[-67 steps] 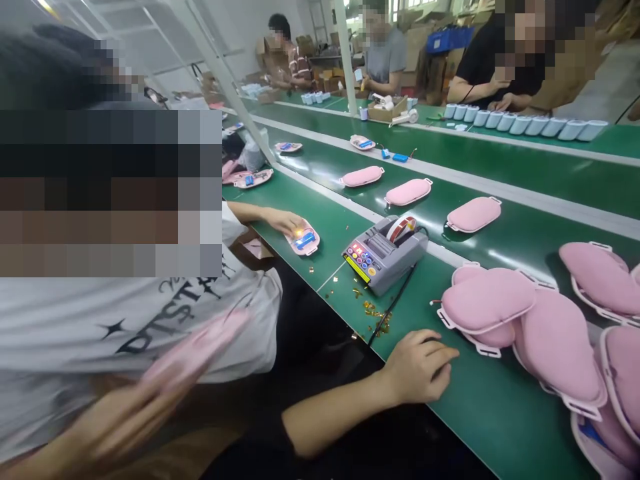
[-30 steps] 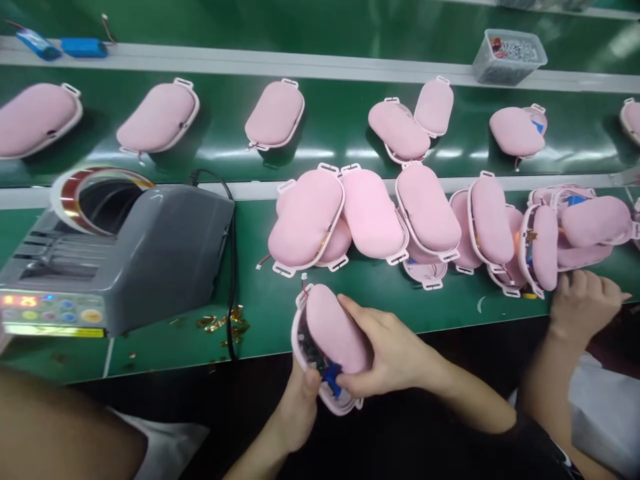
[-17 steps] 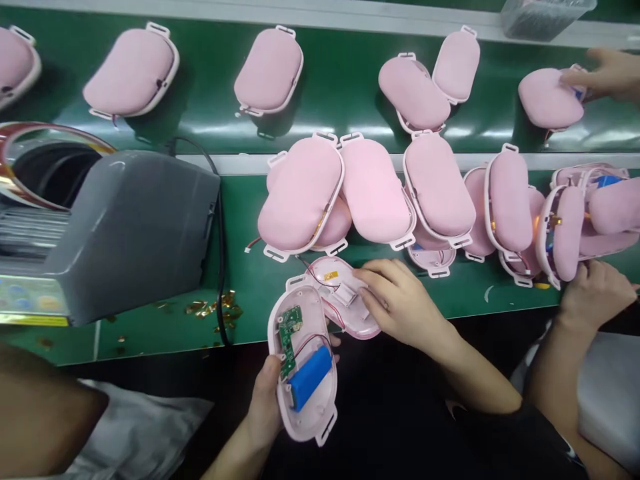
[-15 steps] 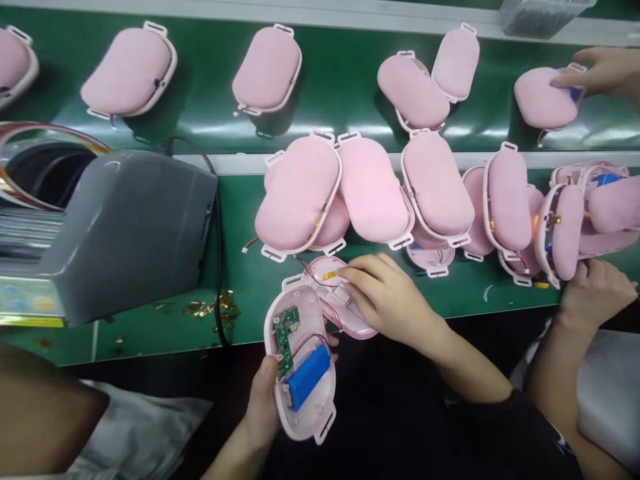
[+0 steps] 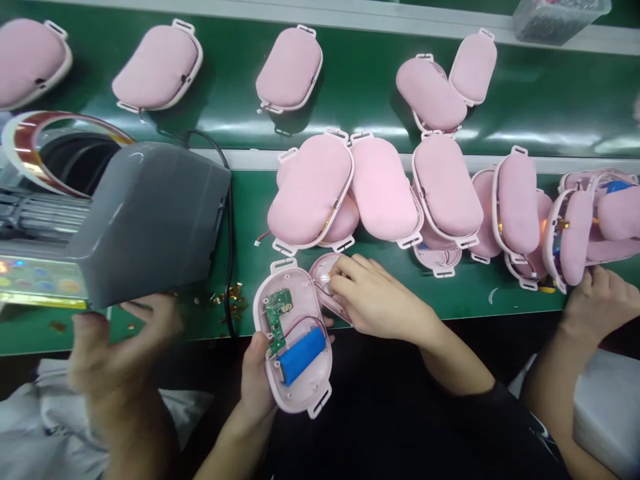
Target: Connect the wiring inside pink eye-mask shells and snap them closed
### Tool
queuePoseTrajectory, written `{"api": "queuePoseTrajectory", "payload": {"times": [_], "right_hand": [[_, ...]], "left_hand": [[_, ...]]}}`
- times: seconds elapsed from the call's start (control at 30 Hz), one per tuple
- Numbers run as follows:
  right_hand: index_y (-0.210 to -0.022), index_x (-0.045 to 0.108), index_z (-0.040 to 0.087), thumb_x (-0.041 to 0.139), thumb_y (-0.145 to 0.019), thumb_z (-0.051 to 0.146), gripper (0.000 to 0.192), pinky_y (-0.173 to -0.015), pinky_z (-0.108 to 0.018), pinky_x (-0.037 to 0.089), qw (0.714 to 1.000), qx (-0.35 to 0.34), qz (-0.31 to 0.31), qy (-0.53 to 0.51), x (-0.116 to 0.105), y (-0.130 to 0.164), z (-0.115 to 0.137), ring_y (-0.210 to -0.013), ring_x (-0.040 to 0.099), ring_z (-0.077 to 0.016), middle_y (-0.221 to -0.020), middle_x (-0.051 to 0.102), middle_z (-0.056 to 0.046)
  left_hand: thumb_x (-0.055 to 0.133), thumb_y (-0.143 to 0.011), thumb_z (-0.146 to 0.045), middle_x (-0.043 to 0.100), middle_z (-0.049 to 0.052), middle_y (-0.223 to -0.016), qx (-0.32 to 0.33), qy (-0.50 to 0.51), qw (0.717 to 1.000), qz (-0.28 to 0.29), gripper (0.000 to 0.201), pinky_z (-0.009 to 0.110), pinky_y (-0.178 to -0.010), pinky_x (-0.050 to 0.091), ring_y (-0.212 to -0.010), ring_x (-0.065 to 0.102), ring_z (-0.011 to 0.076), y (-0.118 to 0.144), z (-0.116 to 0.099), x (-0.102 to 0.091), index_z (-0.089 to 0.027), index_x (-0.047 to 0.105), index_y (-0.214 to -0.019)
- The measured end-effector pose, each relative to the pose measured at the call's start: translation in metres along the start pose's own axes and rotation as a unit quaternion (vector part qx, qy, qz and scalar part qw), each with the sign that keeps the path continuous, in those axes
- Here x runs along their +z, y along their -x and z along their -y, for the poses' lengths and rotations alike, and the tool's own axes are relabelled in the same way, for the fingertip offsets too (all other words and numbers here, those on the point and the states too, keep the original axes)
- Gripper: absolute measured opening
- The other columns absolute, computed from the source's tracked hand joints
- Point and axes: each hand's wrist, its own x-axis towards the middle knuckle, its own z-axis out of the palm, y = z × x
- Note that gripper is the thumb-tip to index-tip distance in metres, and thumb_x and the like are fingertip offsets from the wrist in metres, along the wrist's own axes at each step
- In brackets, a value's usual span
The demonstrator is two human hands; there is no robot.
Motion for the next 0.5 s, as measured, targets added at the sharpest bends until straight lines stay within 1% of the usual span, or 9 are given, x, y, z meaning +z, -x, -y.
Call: {"api": "queuePoseTrajectory", "payload": {"times": [0.03, 0.1, 0.2, 0.3, 0.33, 0.37, 0.4, 0.47, 0.5], "right_hand": [[-0.109, 0.069, 0.020, 0.066, -0.108, 0.021, 0.003, -0.087, -0.037, 0.045, 1.000, -0.007, -0.010, -0.023, 0.001, 0.004, -0.002, -0.108, 0.061, -0.0231, -0.126, 0.073, -0.008], [-0.102, 0.067, 0.020, 0.067, -0.111, 0.031, 0.014, -0.086, -0.037, 0.040, 0.998, -0.005, -0.038, -0.042, 0.008, 0.009, -0.007, -0.103, 0.059, -0.0223, -0.113, 0.077, -0.006], [-0.098, 0.069, 0.020, 0.064, -0.112, 0.026, 0.016, -0.081, -0.038, 0.035, 0.993, -0.002, -0.120, -0.016, 0.026, 0.012, -0.013, -0.094, 0.060, -0.0211, -0.094, 0.079, -0.003], [-0.107, 0.073, 0.020, 0.054, -0.114, 0.019, 0.020, -0.079, -0.036, 0.040, 0.969, -0.013, -0.241, -0.059, 0.040, 0.015, -0.018, -0.085, 0.062, -0.0187, -0.091, 0.080, -0.003], [-0.110, 0.073, 0.020, 0.052, -0.116, 0.020, 0.022, -0.079, -0.035, 0.044, 0.960, -0.013, -0.267, -0.084, 0.042, 0.016, -0.018, -0.083, 0.063, -0.0182, -0.092, 0.080, -0.003], [-0.113, 0.073, 0.019, 0.051, -0.116, 0.023, 0.022, -0.080, -0.034, 0.047, 0.956, -0.013, -0.275, -0.101, 0.043, 0.016, -0.018, -0.084, 0.065, -0.0182, -0.094, 0.080, -0.004], [-0.116, 0.073, 0.018, 0.054, -0.117, 0.028, 0.022, -0.083, -0.034, 0.050, 0.959, -0.013, -0.263, -0.104, 0.043, 0.017, -0.016, -0.087, 0.066, -0.0190, -0.097, 0.080, -0.006], [-0.123, 0.074, 0.017, 0.061, -0.115, 0.038, 0.025, -0.086, -0.037, 0.053, 0.977, -0.011, -0.205, -0.064, 0.041, 0.016, -0.012, -0.094, 0.068, -0.0219, -0.105, 0.080, -0.008], [-0.122, 0.075, 0.017, 0.064, -0.113, 0.040, 0.027, -0.086, -0.038, 0.053, 0.984, -0.004, -0.176, -0.033, 0.039, 0.016, -0.010, -0.096, 0.067, -0.0232, -0.108, 0.079, -0.010]], "left_hand": [[0.091, -0.074, -0.072, 0.087, 0.014, -0.094, 0.000, 0.002, 1.000, 0.000, 0.061, 0.063, -0.112, 0.065, -0.129, 0.075, 0.0478, -0.001, -0.002, 0.000, -0.016, 0.086, -0.098], [0.092, -0.073, -0.072, 0.087, 0.013, -0.096, -0.010, 0.003, 1.000, -0.010, 0.062, 0.062, -0.110, 0.066, -0.126, 0.076, 0.0475, 0.000, -0.003, -0.002, -0.017, 0.086, -0.099], [0.092, -0.072, -0.072, 0.089, 0.012, -0.104, -0.035, -0.005, 0.999, -0.023, 0.064, 0.059, -0.102, 0.070, -0.120, 0.080, 0.0464, 0.004, -0.003, -0.009, -0.017, 0.086, -0.105], [0.088, -0.077, -0.072, 0.088, 0.012, -0.113, -0.042, -0.005, 0.999, -0.008, 0.064, 0.056, -0.098, 0.072, -0.121, 0.079, 0.0461, 0.007, -0.001, -0.017, -0.020, 0.085, -0.115], [0.087, -0.078, -0.072, 0.088, 0.012, -0.114, -0.046, -0.005, 0.999, 0.000, 0.064, 0.057, -0.099, 0.072, -0.123, 0.079, 0.0466, 0.008, -0.001, -0.018, -0.021, 0.085, -0.117], [0.087, -0.078, -0.072, 0.088, 0.013, -0.112, -0.051, -0.006, 0.999, 0.005, 0.065, 0.058, -0.100, 0.071, -0.125, 0.078, 0.0474, 0.008, 0.000, -0.018, -0.021, 0.086, -0.117], [0.087, -0.078, -0.073, 0.088, 0.014, -0.108, -0.053, -0.008, 0.999, 0.004, 0.065, 0.060, -0.101, 0.070, -0.125, 0.078, 0.0481, 0.007, 0.000, -0.018, -0.020, 0.086, -0.115], [0.087, -0.076, -0.074, 0.088, 0.014, -0.099, -0.050, -0.012, 0.999, -0.005, 0.064, 0.063, -0.103, 0.069, -0.123, 0.078, 0.0490, 0.006, 0.001, -0.015, -0.019, 0.087, -0.107], [0.087, -0.076, -0.074, 0.088, 0.014, -0.096, -0.046, -0.013, 0.999, -0.010, 0.063, 0.064, -0.104, 0.068, -0.123, 0.078, 0.0490, 0.006, 0.001, -0.014, -0.019, 0.087, -0.105]]}}
